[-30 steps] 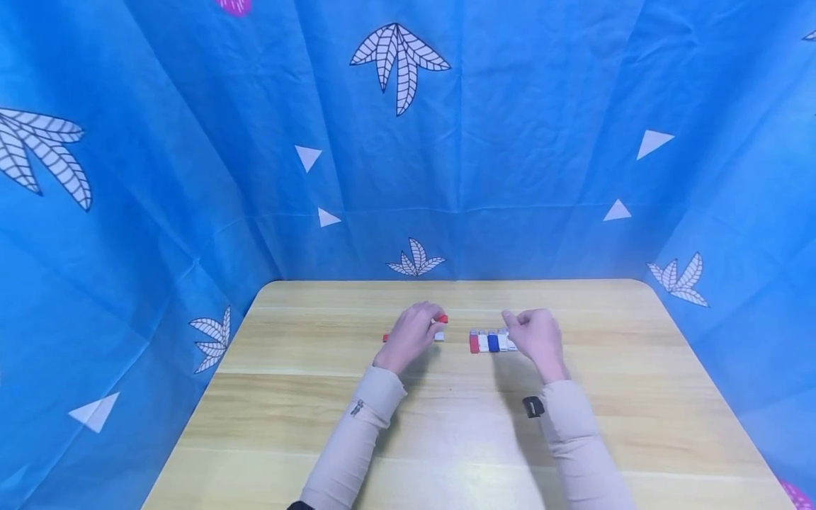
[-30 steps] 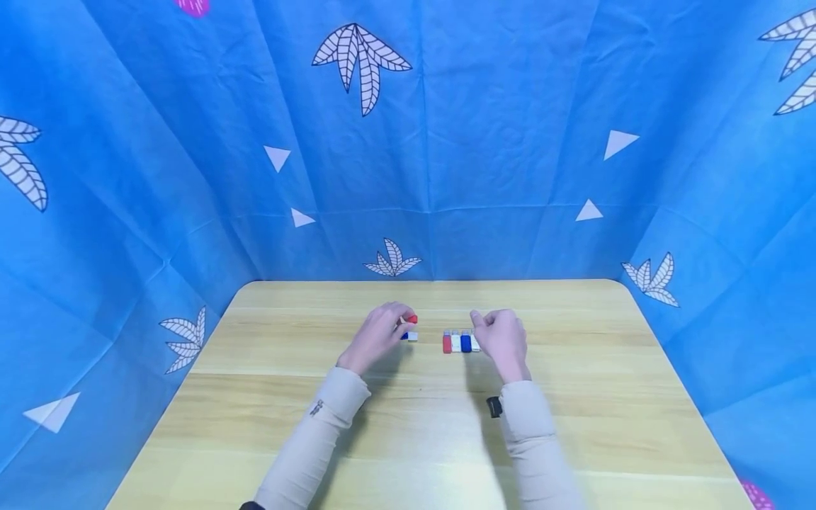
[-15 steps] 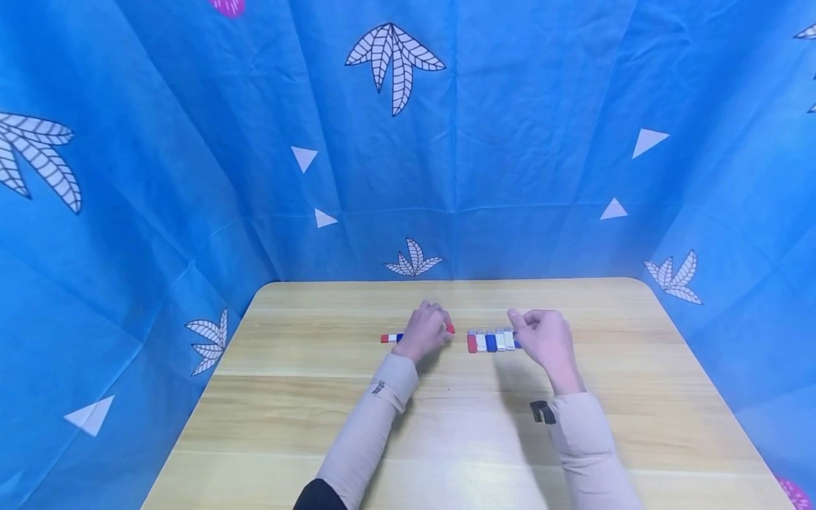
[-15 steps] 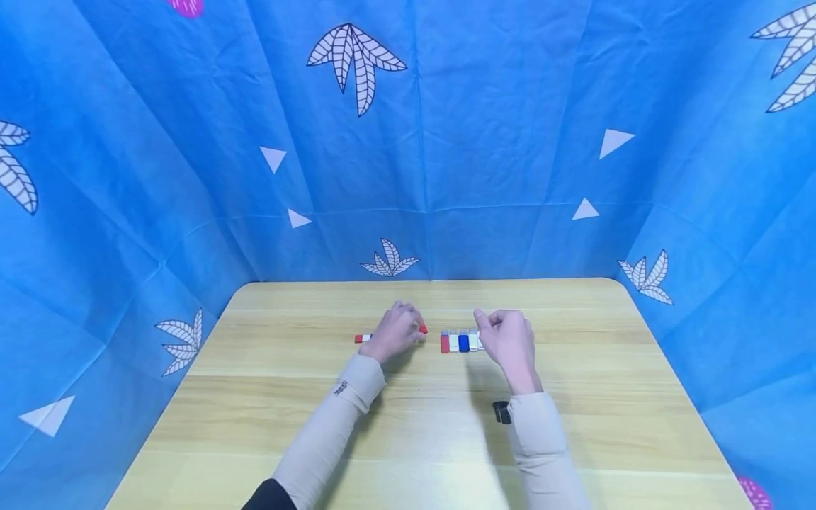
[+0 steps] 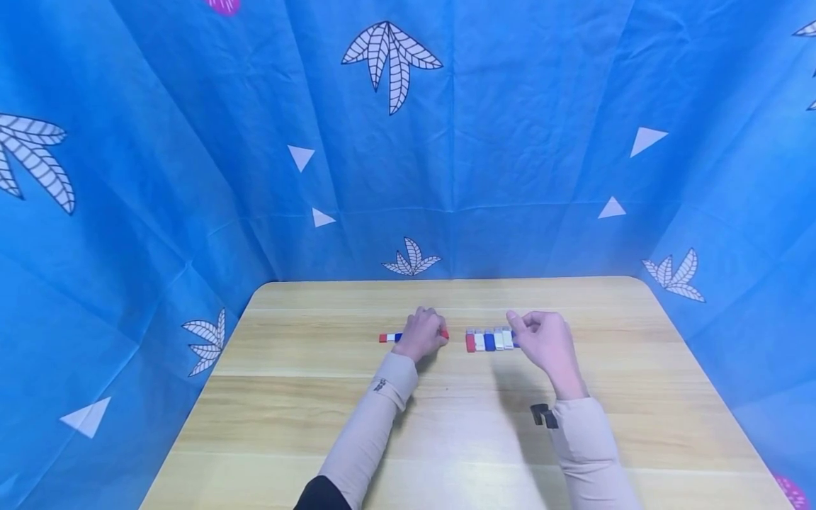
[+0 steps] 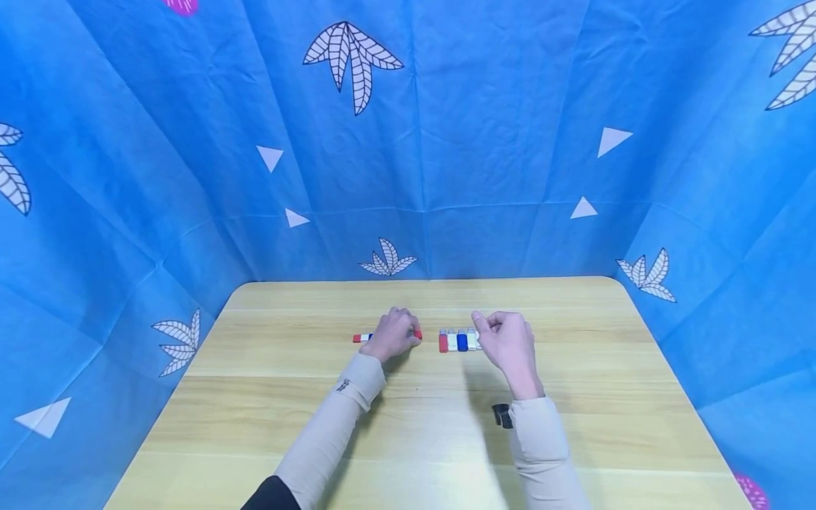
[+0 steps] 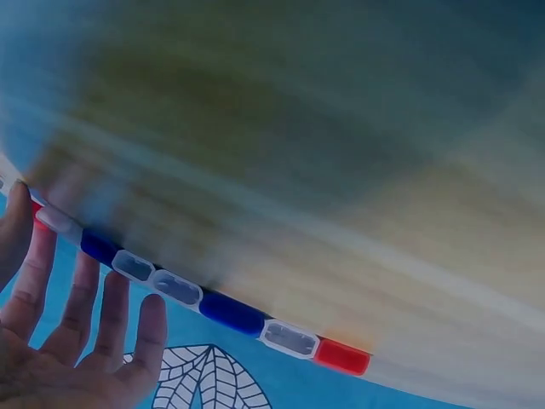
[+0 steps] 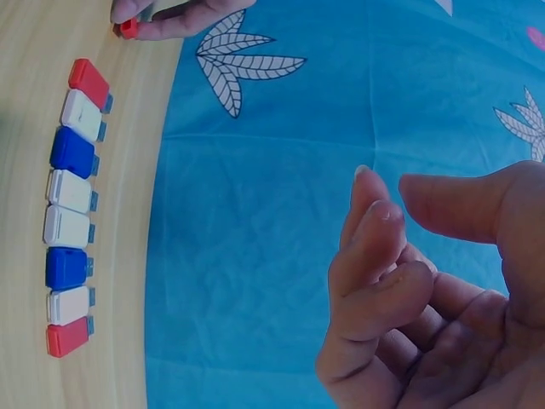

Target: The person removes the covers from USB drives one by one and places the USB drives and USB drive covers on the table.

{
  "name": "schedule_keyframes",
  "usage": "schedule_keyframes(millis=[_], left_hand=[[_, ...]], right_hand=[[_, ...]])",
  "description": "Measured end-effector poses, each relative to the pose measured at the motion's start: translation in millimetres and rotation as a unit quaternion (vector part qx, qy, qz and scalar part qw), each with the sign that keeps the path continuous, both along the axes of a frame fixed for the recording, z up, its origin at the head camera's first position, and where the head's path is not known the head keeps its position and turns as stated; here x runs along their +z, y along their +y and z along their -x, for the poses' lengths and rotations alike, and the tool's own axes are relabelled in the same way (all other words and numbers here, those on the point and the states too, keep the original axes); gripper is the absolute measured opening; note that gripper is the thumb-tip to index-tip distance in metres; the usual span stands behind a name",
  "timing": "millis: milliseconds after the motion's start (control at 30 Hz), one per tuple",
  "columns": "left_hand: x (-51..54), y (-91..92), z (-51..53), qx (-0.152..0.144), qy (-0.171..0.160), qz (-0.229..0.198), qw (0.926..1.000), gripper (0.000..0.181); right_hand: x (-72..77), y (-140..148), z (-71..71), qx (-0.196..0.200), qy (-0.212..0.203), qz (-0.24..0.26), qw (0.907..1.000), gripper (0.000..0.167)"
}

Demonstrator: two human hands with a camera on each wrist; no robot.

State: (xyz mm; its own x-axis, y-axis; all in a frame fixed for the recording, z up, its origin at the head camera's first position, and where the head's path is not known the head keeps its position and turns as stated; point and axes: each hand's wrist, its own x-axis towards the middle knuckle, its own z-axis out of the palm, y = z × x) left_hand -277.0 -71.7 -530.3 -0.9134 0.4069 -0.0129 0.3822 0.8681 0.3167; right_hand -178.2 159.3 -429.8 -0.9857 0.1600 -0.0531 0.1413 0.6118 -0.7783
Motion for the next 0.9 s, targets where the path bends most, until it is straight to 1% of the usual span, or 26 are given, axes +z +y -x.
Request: schedule_keyframes(millis=[233, 367, 467, 667, 900], left_hand=[[1.0, -1.9, -0.7, 0.01, -0.005, 0.006, 0.9999, 0.019], [-0.1, -5.3, -1.6, 0.022, -0.007, 0.011, 0.9997, 0.025], [-0.6, -9.9, -1.5, 0.031, -0.003, 0.016, 0.9994, 0.027], [-0.5, -16.6, -0.8, 0.025, 0.005, 0.013, 0.9996, 0.025], [-0.6, -18.4, -0.8, 0.022, -0.001, 0.0, 0.9998, 0.021]], right_hand=[[1.5, 1.3, -1.1, 0.004, -0.002, 0.001, 1.0, 0.043], [0.5, 1.6, -1.1, 0.01, 0.001, 0.001, 0.9999, 0.044], [-0.1, 1.2, -1.1, 0.014, 0.0, 0.002, 0.9999, 0.045], [-0.8, 1.5, -0.8, 0.018, -0.007, 0.007, 0.9998, 0.043], [-0.9, 1.1, -0.9, 0.023, -0.012, 0.012, 0.9996, 0.043]])
